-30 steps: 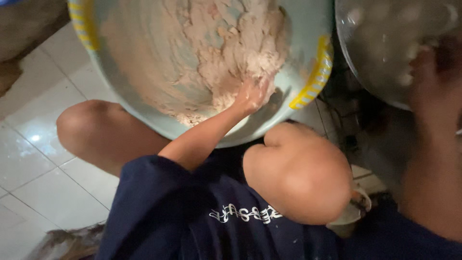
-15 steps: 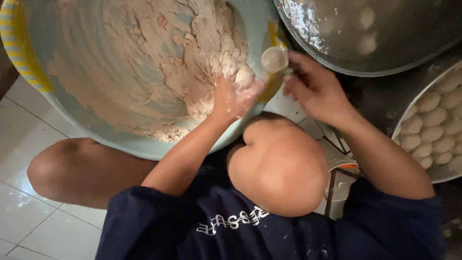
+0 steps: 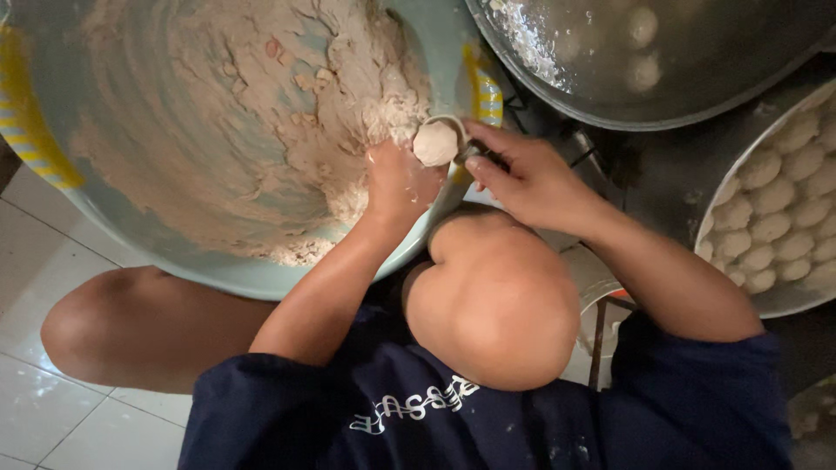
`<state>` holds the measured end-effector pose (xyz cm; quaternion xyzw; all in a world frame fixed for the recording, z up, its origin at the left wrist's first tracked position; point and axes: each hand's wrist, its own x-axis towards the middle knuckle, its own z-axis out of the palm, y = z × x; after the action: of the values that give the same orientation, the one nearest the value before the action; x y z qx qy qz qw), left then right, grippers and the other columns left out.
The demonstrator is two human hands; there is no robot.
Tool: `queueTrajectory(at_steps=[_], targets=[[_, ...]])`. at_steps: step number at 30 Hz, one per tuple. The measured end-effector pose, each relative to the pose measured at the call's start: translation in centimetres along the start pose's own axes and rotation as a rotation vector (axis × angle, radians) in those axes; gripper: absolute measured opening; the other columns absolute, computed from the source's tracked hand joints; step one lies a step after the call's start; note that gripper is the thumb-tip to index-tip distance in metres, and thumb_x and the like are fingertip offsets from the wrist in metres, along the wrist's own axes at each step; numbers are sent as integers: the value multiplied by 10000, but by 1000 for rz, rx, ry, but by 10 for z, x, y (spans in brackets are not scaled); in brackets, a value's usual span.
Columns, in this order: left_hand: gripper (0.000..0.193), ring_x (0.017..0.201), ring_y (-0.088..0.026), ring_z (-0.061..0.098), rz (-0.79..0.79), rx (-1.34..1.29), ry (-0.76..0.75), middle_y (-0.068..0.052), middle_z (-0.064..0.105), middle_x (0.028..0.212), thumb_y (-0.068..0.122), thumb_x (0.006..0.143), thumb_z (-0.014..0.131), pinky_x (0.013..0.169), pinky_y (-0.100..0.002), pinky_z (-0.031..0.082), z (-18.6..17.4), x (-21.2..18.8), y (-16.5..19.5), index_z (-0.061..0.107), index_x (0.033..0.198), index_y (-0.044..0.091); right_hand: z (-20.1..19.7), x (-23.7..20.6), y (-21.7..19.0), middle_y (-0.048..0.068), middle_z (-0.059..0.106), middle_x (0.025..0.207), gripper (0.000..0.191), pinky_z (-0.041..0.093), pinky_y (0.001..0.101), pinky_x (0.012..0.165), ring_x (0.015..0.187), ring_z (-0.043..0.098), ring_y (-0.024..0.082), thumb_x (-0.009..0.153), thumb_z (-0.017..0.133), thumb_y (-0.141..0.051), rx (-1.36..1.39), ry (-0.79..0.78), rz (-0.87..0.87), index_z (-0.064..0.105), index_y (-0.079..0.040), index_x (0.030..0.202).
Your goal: The person sits on the floor with a large basin of minced meat paste on their lap. They scoop portions of paste with a small cup scoop, shape each portion into a ball by hand, and drop the balls into a water-filled basin beside them, repeating continuously.
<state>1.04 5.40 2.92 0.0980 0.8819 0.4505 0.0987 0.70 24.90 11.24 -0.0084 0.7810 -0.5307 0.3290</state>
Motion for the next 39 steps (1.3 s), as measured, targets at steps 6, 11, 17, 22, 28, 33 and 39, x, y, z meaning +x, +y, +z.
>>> queueTrajectory(at_steps=[6, 11, 17, 22, 28, 33, 39], targets=[[316, 748, -452, 686, -136, 54, 131, -235, 679, 757, 273, 700, 833, 660, -504, 542, 20, -5, -28, 671, 807, 23, -2, 14, 7, -13, 645, 962, 439, 459, 251, 619, 724, 531, 68, 1041, 553, -121, 323, -122, 130, 566, -73, 1478], [531, 817, -481, 665, -415, 298, 90, -300, 691, 853, 393, 734, 883, 703, -591, 493, -5, -38, -137, 661, 840, -78, -34, 19, 38, -3, 638, 903, 414, 479, 261, 595, 698, 569, 88, 1008, 584, -108, 540, 53, 179, 565, -50, 1418], [587, 977, -440, 694, -886, 127, 52, -302, 707, 1019, 503, 823, 822, 849, -512, 531, 52, -69, -210, 704, 1017, -39, -141, 31, 94, 89, 638, 821, 216, 348, 329, 460, 557, 524, 155, 1140, 545, -225, 380, 641, 141, 671, -52, 1170], [433, 660, -379, 714, -472, -159, 30, -194, 720, 745, 405, 794, 811, 605, -482, 542, 86, -39, -149, 688, 813, -10, -186, 46, 143, 162, 682, 944, 138, 529, 398, 662, 801, 690, 270, 1053, 583, -59, -483, 804, -303, 651, 36, 1128], [433, 636, -442, 620, -276, -129, 16, -273, 657, 684, 351, 991, 681, 598, -513, 471, 67, -4, -89, 693, 753, -12, -212, 44, 174, 200, 694, 973, 177, 545, 407, 757, 849, 679, 336, 899, 609, 41, -904, 847, -211, 675, 25, 1063], [411, 605, -379, 634, -352, -27, 72, -253, 665, 668, 332, 836, 784, 584, -484, 506, 67, 8, -89, 676, 717, -45, -217, 30, 152, 163, 691, 1103, 260, 546, 395, 883, 977, 672, 291, 954, 642, 57, -921, 868, -427, 633, 3, 1208], [410, 737, -381, 638, -82, -487, 156, -236, 673, 883, 255, 782, 792, 666, -455, 550, 47, 10, -70, 647, 995, -64, -135, -3, 98, 127, 543, 1348, 398, 442, 343, 1020, 1146, 563, 256, 1152, 517, 84, -354, 649, -450, 395, -48, 1507]])
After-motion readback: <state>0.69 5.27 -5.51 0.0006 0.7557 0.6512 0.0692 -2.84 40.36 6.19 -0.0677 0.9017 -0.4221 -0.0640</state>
